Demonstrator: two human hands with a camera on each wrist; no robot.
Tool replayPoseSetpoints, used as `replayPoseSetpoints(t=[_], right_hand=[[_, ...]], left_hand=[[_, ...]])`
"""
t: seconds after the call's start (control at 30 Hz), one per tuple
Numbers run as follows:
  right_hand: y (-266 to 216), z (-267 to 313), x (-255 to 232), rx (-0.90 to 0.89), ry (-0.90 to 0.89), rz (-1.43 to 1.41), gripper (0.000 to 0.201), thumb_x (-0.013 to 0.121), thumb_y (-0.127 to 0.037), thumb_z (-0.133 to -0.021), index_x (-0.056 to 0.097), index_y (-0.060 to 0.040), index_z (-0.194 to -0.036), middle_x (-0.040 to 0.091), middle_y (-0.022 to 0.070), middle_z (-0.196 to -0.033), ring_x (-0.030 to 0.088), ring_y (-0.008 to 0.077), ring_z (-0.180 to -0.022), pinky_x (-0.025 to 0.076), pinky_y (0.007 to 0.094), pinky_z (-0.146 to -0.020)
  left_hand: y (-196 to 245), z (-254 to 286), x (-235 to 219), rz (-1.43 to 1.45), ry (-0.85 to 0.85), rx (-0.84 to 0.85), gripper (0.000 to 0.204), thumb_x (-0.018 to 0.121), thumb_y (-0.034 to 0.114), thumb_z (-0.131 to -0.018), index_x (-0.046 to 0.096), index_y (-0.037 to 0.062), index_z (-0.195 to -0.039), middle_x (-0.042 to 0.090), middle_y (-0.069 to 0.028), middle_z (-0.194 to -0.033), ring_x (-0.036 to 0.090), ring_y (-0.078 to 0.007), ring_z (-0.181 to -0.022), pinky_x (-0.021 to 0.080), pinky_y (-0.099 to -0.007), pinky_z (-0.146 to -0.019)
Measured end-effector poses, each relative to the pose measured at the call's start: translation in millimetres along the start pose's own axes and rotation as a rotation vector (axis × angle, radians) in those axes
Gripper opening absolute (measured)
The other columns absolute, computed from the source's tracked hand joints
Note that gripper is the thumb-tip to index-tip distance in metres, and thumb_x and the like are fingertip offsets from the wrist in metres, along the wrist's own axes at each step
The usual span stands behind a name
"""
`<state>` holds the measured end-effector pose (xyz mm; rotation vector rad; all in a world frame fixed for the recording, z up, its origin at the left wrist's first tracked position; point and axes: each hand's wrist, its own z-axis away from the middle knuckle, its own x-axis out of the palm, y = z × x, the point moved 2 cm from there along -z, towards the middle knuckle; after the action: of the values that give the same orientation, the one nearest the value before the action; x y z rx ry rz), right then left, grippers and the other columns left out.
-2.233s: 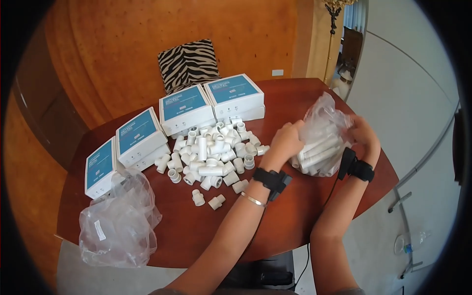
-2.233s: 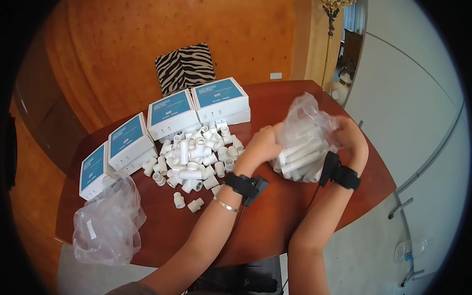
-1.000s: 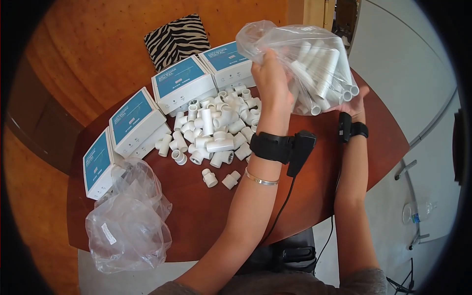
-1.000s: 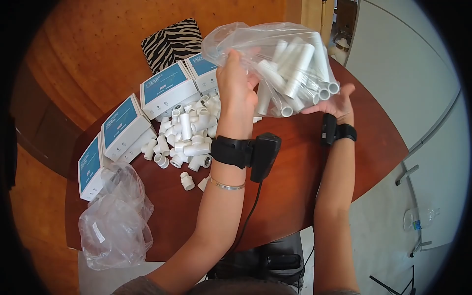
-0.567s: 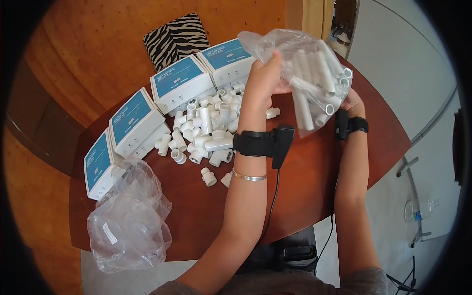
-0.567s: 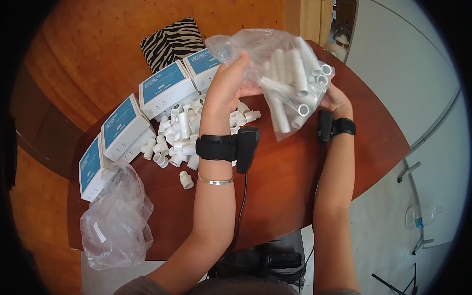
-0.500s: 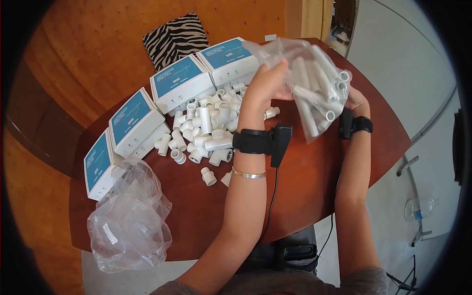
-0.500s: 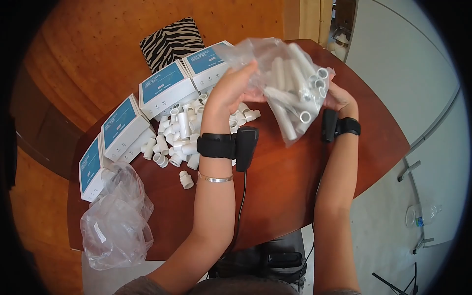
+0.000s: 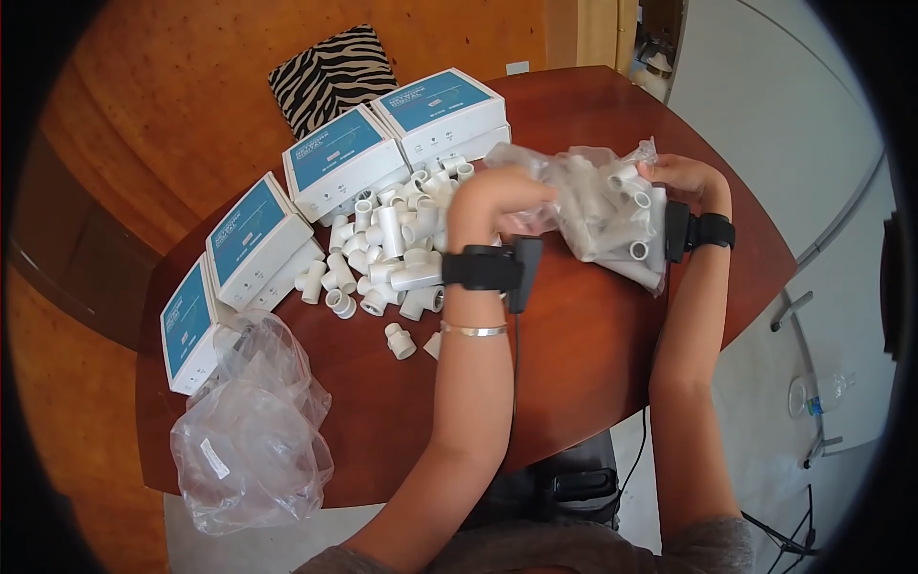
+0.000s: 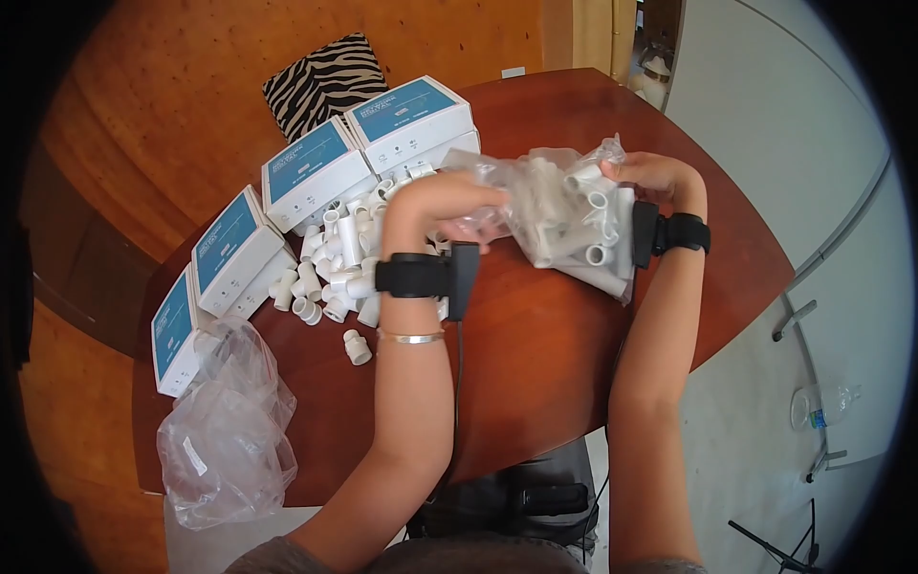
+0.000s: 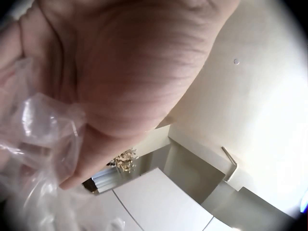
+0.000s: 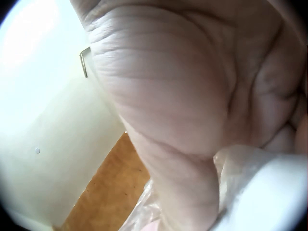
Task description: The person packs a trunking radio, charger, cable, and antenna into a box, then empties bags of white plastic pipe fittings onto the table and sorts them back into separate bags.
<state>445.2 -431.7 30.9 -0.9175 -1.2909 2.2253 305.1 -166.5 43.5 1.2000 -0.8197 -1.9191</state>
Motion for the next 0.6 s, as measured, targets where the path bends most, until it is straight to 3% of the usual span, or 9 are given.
replayPoseSetpoints(t=[0.1, 0.17, 0.27, 0.4, 0.43, 0.47, 0.5, 0.57, 0.6], right_hand=[[-4.7, -6.5, 4.3, -0.028, -0.029, 0.016, 0.063, 0.071, -0.052, -0.076, 0.058, -0.0081, -0.12, 0.063, 0.0043, -0.111, 0.056, 0.0196, -0.107, 0.043, 0.0369, -0.094], [-3.3, -16.8, 6.8, -0.048, -0.071, 0.021, 0.061, 0.072, -0.048, -0.077, 0.059, -0.0073, -0.12, 0.063, 0.0041, -0.114, 0.058, 0.0174, -0.105, 0.042, 0.0348, -0.096], [-5.7, -21.7, 13.9, -0.061, -0.149, -0.002, 0.062, 0.074, -0.046, -0.075, 0.057, -0.0065, -0.12, 0.063, 0.0039, -0.112, 0.058, 0.0177, -0.104, 0.043, 0.0361, -0.095], [-6.0, -35.2, 17.4, -0.06, -0.166, 0.097, 0.059, 0.077, -0.045, -0.074, 0.06, -0.0063, -0.115, 0.065, 0.0026, -0.104, 0.06, 0.0163, -0.094, 0.048, 0.0359, -0.087], [-11.0, -34.7, 20.5, -0.059, -0.165, 0.094, 0.059, 0.077, -0.045, -0.074, 0.06, -0.0063, -0.115, 0.065, 0.0026, -0.104, 0.06, 0.0163, -0.094, 0.048, 0.0359, -0.087], [-15.2, -35.5, 21.5, 0.049, -0.058, 0.209, 0.053, 0.077, -0.042, -0.075, 0.062, -0.0056, -0.111, 0.066, 0.0029, -0.099, 0.062, 0.0156, -0.087, 0.05, 0.0339, -0.081], [-19.9, -35.7, 22.5, 0.158, 0.048, 0.324, 0.048, 0.077, -0.038, -0.076, 0.064, -0.0049, -0.108, 0.067, 0.0032, -0.094, 0.063, 0.0149, -0.081, 0.052, 0.0319, -0.076], [-37.3, -26.3, 31.5, 0.138, 0.091, 0.441, 0.041, 0.075, -0.036, -0.078, 0.066, -0.0034, -0.101, 0.066, 0.0054, -0.087, 0.063, 0.0146, -0.074, 0.053, 0.0308, -0.07], [-46.4, -20.1, 36.3, 0.12, 0.136, 0.556, 0.036, 0.074, -0.034, -0.08, 0.067, -0.002, -0.094, 0.064, 0.0076, -0.079, 0.063, 0.0144, -0.067, 0.054, 0.0297, -0.064]], left_hand=[[-11.7, 36.9, -22.9, 0.19, 0.092, -0.097, 0.039, 0.059, 0.028, -0.089, 0.059, -0.0074, -0.104, 0.066, -0.0158, -0.082, 0.068, -0.0231, -0.067, 0.057, -0.0301, -0.059], [-13.2, 56.2, -36.1, -0.046, 0.238, -0.148, 0.038, 0.059, 0.032, -0.088, 0.062, -0.0042, -0.102, 0.065, -0.0138, -0.08, 0.067, -0.0205, -0.067, 0.055, -0.028, -0.059], [-3.7, 73.1, -39.2, -0.153, 0.341, -0.181, 0.041, 0.059, 0.036, -0.088, 0.063, -0.0006, -0.106, 0.065, -0.0152, -0.089, 0.067, -0.0192, -0.075, 0.055, -0.027, -0.065], [3.2, 79.1, -41.2, 0.063, 0.482, -0.055, 0.049, 0.062, 0.038, -0.085, 0.059, -0.0014, -0.114, 0.064, -0.0177, -0.102, 0.066, -0.0205, -0.085, 0.053, -0.0288, -0.074], [5.4, 79.1, -44.7, -0.029, 0.828, 0.001, 0.052, 0.063, 0.038, -0.085, 0.056, -0.0003, -0.12, 0.063, -0.0182, -0.107, 0.065, -0.0221, -0.091, 0.051, -0.0306, -0.077], [7.8, 80.9, -46.6, -0.124, 1.174, 0.06, 0.056, 0.064, 0.037, -0.084, 0.052, 0.0007, -0.125, 0.062, -0.0187, -0.111, 0.063, -0.0237, -0.097, 0.05, -0.0324, -0.081], [8.2, 76.6, -44.8, -0.124, 1.175, 0.059, 0.056, 0.064, 0.037, -0.084, 0.052, 0.0007, -0.125, 0.062, -0.0187, -0.111, 0.063, -0.0237, -0.097, 0.05, -0.0324, -0.081], [21.0, 69.6, -34.4, -0.146, 1.061, 0.236, 0.067, 0.067, 0.041, -0.081, 0.045, 0.0047, -0.133, 0.059, -0.0201, -0.118, 0.06, -0.0262, -0.104, 0.048, -0.0346, -0.085], [27.8, 63.1, -26.3, -0.096, 0.858, 0.283, 0.072, 0.068, 0.045, -0.079, 0.044, 0.0064, -0.135, 0.056, -0.0213, -0.122, 0.058, -0.0271, -0.108, 0.047, -0.0347, -0.087]])
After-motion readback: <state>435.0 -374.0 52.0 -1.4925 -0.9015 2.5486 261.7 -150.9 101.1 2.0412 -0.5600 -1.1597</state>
